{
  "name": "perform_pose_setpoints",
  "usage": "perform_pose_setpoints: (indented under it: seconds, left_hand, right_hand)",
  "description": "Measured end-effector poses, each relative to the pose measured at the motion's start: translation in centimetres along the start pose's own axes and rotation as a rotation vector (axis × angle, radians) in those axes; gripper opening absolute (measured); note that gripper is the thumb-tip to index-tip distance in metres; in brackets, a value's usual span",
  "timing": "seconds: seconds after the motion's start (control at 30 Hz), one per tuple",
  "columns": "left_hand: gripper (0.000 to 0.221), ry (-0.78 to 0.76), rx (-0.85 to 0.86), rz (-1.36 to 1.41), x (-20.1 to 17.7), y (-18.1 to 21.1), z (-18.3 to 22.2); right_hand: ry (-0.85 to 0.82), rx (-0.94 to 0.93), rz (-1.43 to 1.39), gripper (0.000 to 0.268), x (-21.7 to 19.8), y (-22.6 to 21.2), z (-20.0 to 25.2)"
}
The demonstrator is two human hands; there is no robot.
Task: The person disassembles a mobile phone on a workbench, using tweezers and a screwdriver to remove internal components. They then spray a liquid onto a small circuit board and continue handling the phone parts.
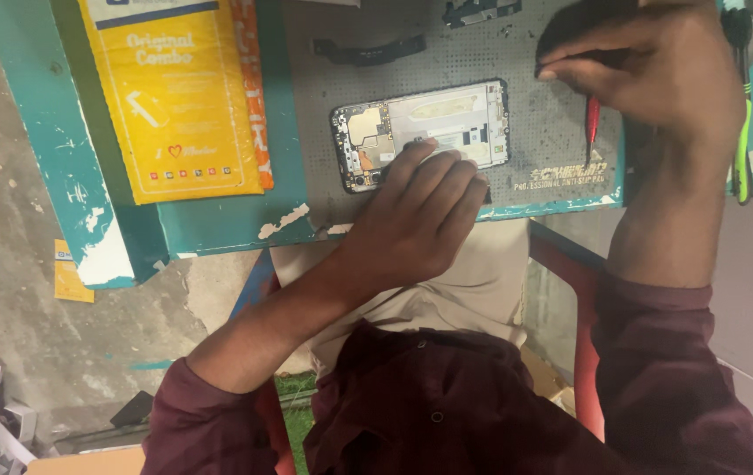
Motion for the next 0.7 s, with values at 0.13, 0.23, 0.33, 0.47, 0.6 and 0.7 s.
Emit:
perform_pose_setpoints:
  seconds: [0.13,0.23,0.33,0.47,0.6,0.7]
  left_hand:
    - [0.020,-0.010,-0.003,-0.006,0.0,0.0,-0.1]
    - [0.019,-0.018,-0.006,-0.007,0.0,0.0,0.0]
    - [0.019,-0.004,-0.005,-0.017,-0.1,0.0,-0.1]
    - [0.020,-0.003,0.003,-0.030,-0.2,0.0,-0.2]
    - [0.021,-0.017,0.002,-0.012,-0.2,0.0,-0.2]
    - [0.021,-0.011,0.001,-0.004,-0.2,0.1,-0.1]
  right_hand:
    - [0.023,0.013,-0.069,0.009,0.0,-0.6,-0.4]
    - [-0.002,0.097,-0.077,0.010,0.2,-0.9,-0.4]
    - [0.035,0.081,-0.024,0.011,-0.1,-1.7,-0.9]
    - [0.099,0.171,-0.046,0.010,0.4,-1.2,-1.7]
    - [0.151,0.003,-0.024,0.007,1.2,-1.6,-2.0]
    - [0.175,-0.064,0.041,0.006,1.6,-1.8,-1.9]
Point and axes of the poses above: each hand's wrist, its own z-axis away from the middle knuckle, its own x-axis out of the palm, y = z × x, the point moved 7 cm from there along -z, towards the middle knuckle, and after that the axes turned 2 degrees about -z, right-handed, at the moved point
